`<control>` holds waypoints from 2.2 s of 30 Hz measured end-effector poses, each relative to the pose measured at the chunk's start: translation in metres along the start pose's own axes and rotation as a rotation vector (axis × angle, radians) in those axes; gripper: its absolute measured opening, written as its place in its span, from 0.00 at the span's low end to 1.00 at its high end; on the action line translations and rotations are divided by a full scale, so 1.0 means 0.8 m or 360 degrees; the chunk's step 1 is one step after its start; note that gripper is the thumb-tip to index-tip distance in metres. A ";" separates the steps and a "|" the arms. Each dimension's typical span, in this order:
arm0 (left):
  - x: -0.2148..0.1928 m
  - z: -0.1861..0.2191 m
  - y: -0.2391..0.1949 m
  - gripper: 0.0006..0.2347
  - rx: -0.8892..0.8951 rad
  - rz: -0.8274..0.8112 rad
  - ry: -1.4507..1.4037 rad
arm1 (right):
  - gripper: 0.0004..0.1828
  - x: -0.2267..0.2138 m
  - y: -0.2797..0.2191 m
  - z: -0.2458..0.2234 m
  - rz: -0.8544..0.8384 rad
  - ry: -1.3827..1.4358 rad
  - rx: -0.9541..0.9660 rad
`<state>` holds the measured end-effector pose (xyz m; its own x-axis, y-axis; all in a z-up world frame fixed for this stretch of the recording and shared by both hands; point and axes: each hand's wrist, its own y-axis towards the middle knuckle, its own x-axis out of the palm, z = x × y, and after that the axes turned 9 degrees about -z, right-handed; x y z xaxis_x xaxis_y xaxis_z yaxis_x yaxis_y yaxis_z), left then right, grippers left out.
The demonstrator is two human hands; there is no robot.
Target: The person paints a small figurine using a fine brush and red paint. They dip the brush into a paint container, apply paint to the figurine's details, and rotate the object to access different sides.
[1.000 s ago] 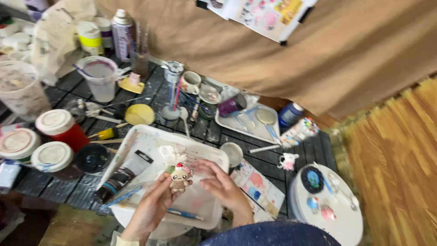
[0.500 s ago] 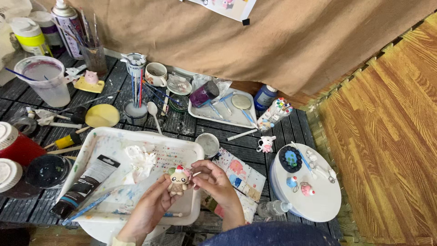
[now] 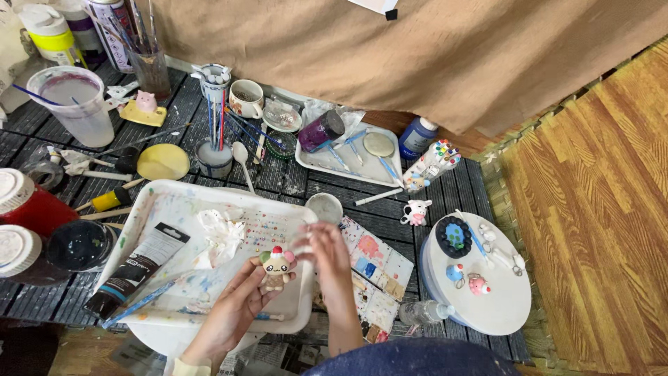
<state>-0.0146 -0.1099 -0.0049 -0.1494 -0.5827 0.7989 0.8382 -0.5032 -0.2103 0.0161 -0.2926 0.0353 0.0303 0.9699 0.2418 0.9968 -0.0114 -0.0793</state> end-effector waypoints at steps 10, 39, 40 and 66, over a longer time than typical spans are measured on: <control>-0.021 -0.028 0.021 0.14 0.0097 0.0104 -0.0151 | 0.08 -0.019 -0.066 0.078 -0.0014 -0.0603 -0.0553; -0.035 -0.059 0.016 0.21 0.0519 0.0122 0.0721 | 0.13 -0.011 -0.050 0.064 -0.0193 -0.0746 -0.0575; -0.031 -0.055 0.015 0.21 0.0509 0.0105 0.0723 | 0.13 -0.011 -0.050 0.065 -0.0191 -0.0721 -0.0597; -0.052 0.000 -0.011 0.17 0.0594 -0.0055 0.0028 | 0.15 0.025 0.007 0.035 -0.0506 -0.0404 -0.0122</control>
<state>-0.0160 -0.0812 -0.0365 -0.1873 -0.5821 0.7912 0.9656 -0.2572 0.0393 0.0201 -0.2668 0.0124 -0.2900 0.9570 -0.0046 0.9564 0.2899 0.0358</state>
